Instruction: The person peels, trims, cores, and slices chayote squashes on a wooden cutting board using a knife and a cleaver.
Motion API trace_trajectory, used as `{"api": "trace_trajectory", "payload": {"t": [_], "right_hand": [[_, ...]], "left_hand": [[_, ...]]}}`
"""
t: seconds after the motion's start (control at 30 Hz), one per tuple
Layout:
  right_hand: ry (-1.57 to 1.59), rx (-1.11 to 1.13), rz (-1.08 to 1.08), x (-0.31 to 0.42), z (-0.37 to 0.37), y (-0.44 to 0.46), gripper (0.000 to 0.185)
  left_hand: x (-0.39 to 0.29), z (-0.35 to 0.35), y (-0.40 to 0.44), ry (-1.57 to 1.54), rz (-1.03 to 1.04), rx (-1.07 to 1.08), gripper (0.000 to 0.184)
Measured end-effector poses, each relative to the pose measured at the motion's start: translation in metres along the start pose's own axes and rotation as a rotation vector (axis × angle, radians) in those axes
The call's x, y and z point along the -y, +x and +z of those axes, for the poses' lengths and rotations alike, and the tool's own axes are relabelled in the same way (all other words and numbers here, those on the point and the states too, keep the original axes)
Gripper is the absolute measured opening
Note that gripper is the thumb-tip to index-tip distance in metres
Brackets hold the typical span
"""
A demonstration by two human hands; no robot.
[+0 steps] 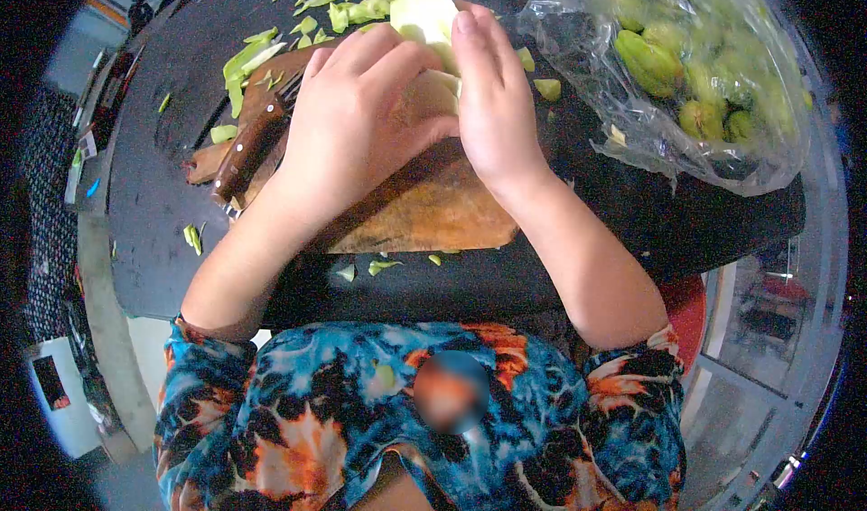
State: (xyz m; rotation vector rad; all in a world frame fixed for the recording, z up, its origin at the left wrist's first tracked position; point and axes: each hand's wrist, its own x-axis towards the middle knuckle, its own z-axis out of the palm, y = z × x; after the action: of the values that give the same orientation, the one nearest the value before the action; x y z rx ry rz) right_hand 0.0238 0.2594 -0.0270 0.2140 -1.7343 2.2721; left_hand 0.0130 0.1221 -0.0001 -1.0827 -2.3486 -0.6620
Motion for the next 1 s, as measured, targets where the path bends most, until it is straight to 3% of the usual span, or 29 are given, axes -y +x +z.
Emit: {"api": "trace_trajectory", "payload": {"t": [0.27,0.37,0.67,1.0], "right_hand": [[-0.066,-0.038,0.025,-0.013,0.0,-0.002,0.033],[-0.199,-0.033,-0.06,-0.024,-0.007,0.005,0.033],[0.21,-0.033,0.178,-0.01,-0.007,0.006,0.027],[0.334,-0.026,0.288,-0.006,-0.011,0.007,0.025]], "left_hand": [[0.004,-0.006,0.0,0.032,0.103,0.081,0.028],[0.003,-0.004,-0.002,0.028,0.101,0.053,0.022],[0.005,-0.001,0.0,-0.051,0.262,-0.083,0.024],[0.007,-0.009,0.003,-0.037,0.445,-0.09,0.026]]}}
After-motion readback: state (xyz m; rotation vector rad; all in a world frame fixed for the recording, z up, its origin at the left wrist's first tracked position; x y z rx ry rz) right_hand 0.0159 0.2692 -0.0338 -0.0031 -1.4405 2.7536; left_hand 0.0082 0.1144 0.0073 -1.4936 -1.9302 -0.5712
